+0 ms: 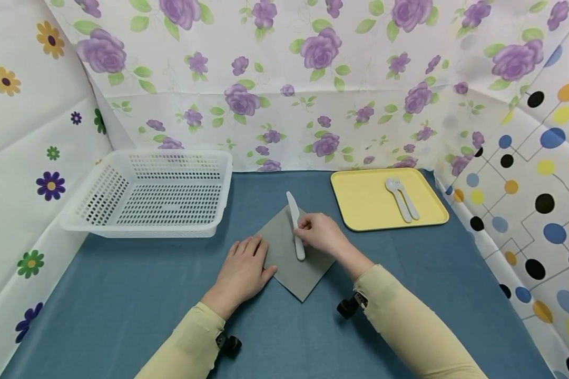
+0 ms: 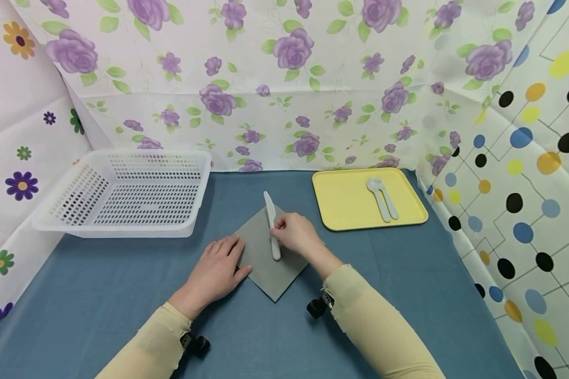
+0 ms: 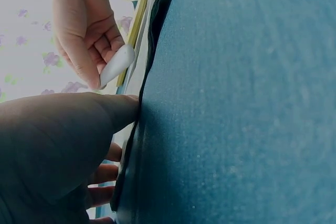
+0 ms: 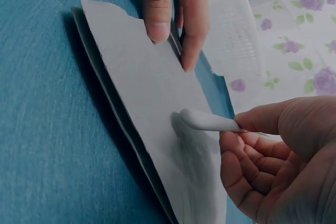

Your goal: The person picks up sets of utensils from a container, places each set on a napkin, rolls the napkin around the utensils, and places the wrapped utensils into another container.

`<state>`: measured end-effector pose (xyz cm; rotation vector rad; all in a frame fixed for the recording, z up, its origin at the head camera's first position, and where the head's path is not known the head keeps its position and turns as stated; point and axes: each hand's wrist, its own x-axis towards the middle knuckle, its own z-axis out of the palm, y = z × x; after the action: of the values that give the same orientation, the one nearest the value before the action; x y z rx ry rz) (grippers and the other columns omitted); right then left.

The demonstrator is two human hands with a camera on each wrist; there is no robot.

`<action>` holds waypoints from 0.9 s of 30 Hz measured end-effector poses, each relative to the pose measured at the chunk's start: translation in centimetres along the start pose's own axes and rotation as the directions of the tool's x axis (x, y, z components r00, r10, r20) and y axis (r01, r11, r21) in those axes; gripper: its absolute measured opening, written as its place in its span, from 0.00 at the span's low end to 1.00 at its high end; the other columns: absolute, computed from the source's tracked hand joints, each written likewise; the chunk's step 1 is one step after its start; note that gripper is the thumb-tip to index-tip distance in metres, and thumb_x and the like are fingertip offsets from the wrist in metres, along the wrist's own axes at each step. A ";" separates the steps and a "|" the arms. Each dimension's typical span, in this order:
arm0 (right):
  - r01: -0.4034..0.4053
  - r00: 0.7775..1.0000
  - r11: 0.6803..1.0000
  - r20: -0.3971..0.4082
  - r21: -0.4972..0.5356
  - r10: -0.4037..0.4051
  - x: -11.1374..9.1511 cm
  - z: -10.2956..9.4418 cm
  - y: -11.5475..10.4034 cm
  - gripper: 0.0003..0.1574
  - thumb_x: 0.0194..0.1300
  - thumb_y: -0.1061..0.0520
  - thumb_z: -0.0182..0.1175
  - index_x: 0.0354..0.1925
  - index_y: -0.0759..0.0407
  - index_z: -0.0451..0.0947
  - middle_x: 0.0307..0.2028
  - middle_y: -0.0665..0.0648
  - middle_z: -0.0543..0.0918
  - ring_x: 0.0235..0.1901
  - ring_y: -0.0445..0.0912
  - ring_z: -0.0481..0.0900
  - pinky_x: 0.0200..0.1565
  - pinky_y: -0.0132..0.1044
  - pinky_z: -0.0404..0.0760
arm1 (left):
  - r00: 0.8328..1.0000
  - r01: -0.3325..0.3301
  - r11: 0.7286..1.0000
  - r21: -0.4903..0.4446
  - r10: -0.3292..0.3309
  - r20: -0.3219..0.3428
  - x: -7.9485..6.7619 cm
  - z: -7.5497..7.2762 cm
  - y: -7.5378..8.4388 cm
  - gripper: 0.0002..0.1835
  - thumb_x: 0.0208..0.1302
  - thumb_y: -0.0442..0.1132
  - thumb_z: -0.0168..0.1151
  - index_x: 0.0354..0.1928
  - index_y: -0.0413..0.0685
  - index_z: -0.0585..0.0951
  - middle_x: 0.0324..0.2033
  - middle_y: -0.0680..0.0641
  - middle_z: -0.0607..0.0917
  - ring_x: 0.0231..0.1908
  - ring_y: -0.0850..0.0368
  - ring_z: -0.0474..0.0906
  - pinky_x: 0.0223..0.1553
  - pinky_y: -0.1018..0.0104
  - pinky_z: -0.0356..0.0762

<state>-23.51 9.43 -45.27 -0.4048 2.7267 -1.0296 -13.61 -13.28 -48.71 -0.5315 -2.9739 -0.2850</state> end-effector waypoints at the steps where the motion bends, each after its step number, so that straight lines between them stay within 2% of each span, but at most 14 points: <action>1: 0.000 1.000 1.000 0.004 0.005 0.000 0.0 0.0 0.0 0.15 0.80 0.54 0.68 0.32 0.56 0.85 0.28 0.51 0.86 0.28 0.43 0.86 0.31 0.37 0.78 | 1.000 0.000 1.000 0.000 0.000 0.000 0.0 0.0 0.0 0.35 0.79 0.53 0.70 0.74 0.36 0.78 0.74 0.32 0.75 0.74 0.33 0.71 0.76 0.35 0.67; 17: -0.032 0.998 0.996 0.048 0.078 0.028 0.8 0.8 -0.4 0.14 0.81 0.54 0.68 0.35 0.59 0.87 0.29 0.53 0.88 0.29 0.44 0.87 0.33 0.37 0.84 | 1.000 -0.010 1.000 0.013 0.011 -0.020 0.0 0.3 -0.1 0.34 0.78 0.54 0.71 0.74 0.36 0.78 0.73 0.32 0.76 0.74 0.33 0.72 0.74 0.36 0.69; 27: -0.049 0.998 0.992 0.055 0.116 0.043 1.3 1.5 -0.2 0.14 0.80 0.55 0.68 0.36 0.60 0.87 0.28 0.54 0.88 0.27 0.44 0.86 0.31 0.36 0.82 | 1.000 -0.012 1.000 0.017 0.012 -0.012 -0.1 0.1 -0.1 0.34 0.79 0.54 0.70 0.74 0.36 0.78 0.73 0.32 0.76 0.74 0.33 0.72 0.75 0.35 0.69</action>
<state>-24.24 7.91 -46.37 -0.3432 2.6011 -1.1434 -13.57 -13.33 -48.82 -0.5432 -2.9573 -0.2610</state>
